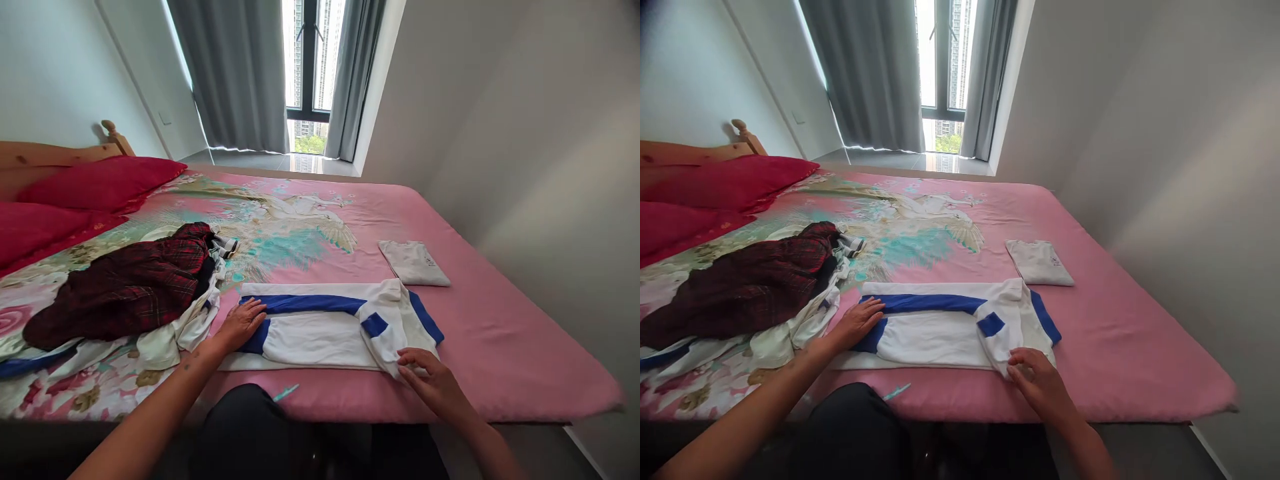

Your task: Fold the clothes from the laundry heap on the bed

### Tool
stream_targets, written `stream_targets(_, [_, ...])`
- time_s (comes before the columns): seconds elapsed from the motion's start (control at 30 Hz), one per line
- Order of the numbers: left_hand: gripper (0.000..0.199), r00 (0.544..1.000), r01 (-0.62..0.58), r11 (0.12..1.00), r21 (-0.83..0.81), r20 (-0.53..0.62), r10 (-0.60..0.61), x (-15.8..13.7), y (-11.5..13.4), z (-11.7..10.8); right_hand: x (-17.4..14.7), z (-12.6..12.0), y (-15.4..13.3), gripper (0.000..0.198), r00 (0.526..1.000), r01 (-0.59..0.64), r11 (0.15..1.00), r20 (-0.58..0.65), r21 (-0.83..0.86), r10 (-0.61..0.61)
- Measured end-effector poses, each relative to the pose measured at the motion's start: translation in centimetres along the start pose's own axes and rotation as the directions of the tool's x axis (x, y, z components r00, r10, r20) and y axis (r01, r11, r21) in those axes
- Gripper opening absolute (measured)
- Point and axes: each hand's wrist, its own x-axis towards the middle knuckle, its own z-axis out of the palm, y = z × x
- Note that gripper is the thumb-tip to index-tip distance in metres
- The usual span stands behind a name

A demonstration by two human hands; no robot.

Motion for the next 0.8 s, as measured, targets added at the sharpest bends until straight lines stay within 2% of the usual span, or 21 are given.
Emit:
stream_targets(0.03, [0.046, 0.999, -0.011, 1.0, 0.001, -0.033, 0.011, 0.2, -0.4, 0.0, 0.3, -0.4, 0.0, 0.025, 1.0, 0.013, 1.0, 0.001, 0.01, -0.013])
stream_targets(0.1, [0.046, 0.995, -0.037, 0.999, 0.007, -0.088, 0.037, 0.9, -1.0, 0.0, 1.8, -1.2, 0.3, 0.027, 0.997, -0.016, 0.998, -0.078, 0.069, 0.021])
stream_targets(0.17, [0.045, 0.992, -0.061, 0.998, 0.01, -0.114, 0.062, 2.0, -1.4, 0.1, 4.5, -2.0, 0.9, 0.03, 0.982, -0.091, 0.976, -0.146, 0.195, 0.121])
stream_targets(0.23, [0.045, 0.991, -0.069, 0.998, 0.013, -0.113, 0.07, 3.3, -1.5, 0.3, 7.8, -2.4, 1.8, 0.032, 0.957, -0.179, 0.924, -0.156, 0.338, 0.243])
stream_targets(0.3, [0.045, 0.993, -0.057, 0.998, 0.029, -0.102, 0.06, 4.5, -1.6, 0.6, 11.1, -2.4, 2.6, 0.034, 0.931, -0.252, 0.876, -0.143, 0.411, 0.335])
stream_targets(0.4, [0.048, 0.997, -0.015, 0.996, 0.089, -0.079, 0.022, 5.6, -1.9, 1.4, 15.3, -1.5, 3.6, 0.032, 0.909, -0.32, 0.863, -0.129, 0.391, 0.396])
stream_targets(0.47, [0.051, 0.997, 0.06, 0.988, 0.139, -0.053, -0.053, 5.9, -2.3, 2.1, 17.3, -0.7, 4.1, 0.032, 0.898, -0.363, 0.861, -0.115, 0.357, 0.426])
stream_targets(0.6, [0.056, 0.973, 0.226, 0.955, 0.191, -0.006, -0.229, 5.7, -2.9, 3.1, 19.5, 0.4, 4.5, 0.03, 0.88, -0.407, 0.852, -0.109, 0.328, 0.462])
stream_targets(0.73, [0.064, 0.962, 0.267, 0.944, 0.192, -0.003, -0.272, 5.7, -2.9, 3.4, 19.8, 0.9, 4.7, 0.023, 0.884, -0.346, 0.856, -0.172, 0.385, 0.435])
stream_targets(0.8, [0.064, 0.96, 0.275, 0.941, 0.199, 0.001, -0.281, 5.7, -2.9, 3.5, 19.9, 1.0, 4.7, 0.026, 0.888, -0.347, 0.837, -0.138, 0.424, 0.438])
